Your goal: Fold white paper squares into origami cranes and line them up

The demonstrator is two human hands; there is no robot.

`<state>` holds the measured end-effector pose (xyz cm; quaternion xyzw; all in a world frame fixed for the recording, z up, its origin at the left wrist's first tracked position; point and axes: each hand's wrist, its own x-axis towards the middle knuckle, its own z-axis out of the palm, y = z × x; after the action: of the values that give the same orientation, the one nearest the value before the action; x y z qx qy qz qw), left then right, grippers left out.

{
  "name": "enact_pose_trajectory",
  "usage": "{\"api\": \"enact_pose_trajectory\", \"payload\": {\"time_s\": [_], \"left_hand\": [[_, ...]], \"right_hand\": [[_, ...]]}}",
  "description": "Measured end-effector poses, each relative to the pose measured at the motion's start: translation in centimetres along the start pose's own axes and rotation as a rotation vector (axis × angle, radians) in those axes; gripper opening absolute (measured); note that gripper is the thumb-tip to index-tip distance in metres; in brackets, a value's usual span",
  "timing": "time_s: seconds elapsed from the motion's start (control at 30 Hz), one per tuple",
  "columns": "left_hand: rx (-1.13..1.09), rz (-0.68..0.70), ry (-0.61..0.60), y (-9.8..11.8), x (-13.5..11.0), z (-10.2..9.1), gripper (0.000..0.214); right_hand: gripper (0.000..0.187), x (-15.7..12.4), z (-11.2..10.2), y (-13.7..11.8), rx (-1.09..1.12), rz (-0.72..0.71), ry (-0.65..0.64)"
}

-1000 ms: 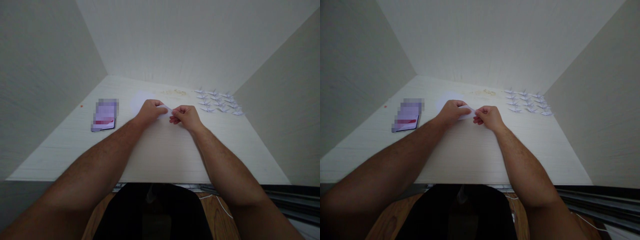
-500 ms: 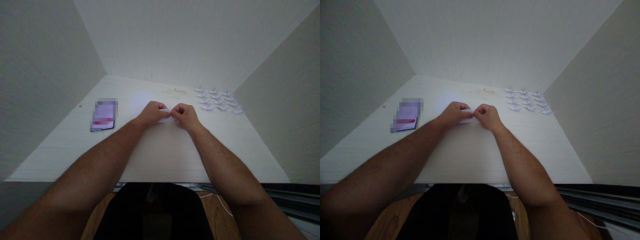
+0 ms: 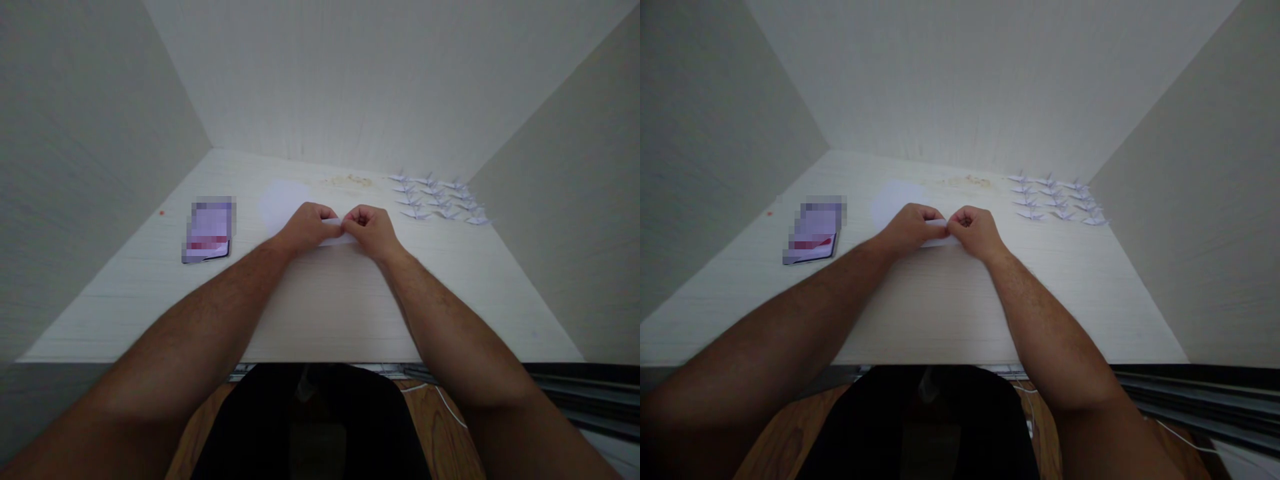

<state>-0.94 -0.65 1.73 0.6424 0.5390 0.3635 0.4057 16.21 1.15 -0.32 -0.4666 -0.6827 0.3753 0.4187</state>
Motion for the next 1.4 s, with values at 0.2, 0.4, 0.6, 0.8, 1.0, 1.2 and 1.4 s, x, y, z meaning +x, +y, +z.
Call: {"api": "enact_pose_trajectory", "payload": {"time_s": [0.2,0.4,0.6,0.8,1.0,1.2,1.4], "left_hand": [[0.001,-0.008,-0.02,0.2,-0.2,0.1,0.021],[0.01,0.006,-0.049,0.0,-0.2,0.3,0.02],[-0.008,0.002,0.011,-0.2,0.0,0.1,0.022],[-0.009,-0.014,0.02,-0.4,0.0,0.1,0.024],[-0.047,-0.035,0.008,-0.5,0.0,0.1,0.022],[-0.069,-0.064,0.021,-0.4,0.0,0.0,0.022],[-0.154,-0.12,0.026,-0.3,0.1,-0.1,0.022]], "right_hand": [[0.01,-0.1,0.1,-0.2,-0.065,-0.02,-0.007],[0.009,-0.1,0.1,-0.2,-0.123,-0.06,-0.027],[0.014,0.1,0.0,0.1,-0.094,-0.047,-0.016],[0.014,0.0,-0.4,-0.4,-0.229,-0.049,-0.022],[0.016,0.0,-0.6,-0.7,-0.308,-0.076,-0.07],[0.03,-0.1,-0.7,-1.1,-0.444,-0.117,-0.1],[0.041,0.0,-1.0,-0.6,-0.416,-0.122,-0.087]]}}
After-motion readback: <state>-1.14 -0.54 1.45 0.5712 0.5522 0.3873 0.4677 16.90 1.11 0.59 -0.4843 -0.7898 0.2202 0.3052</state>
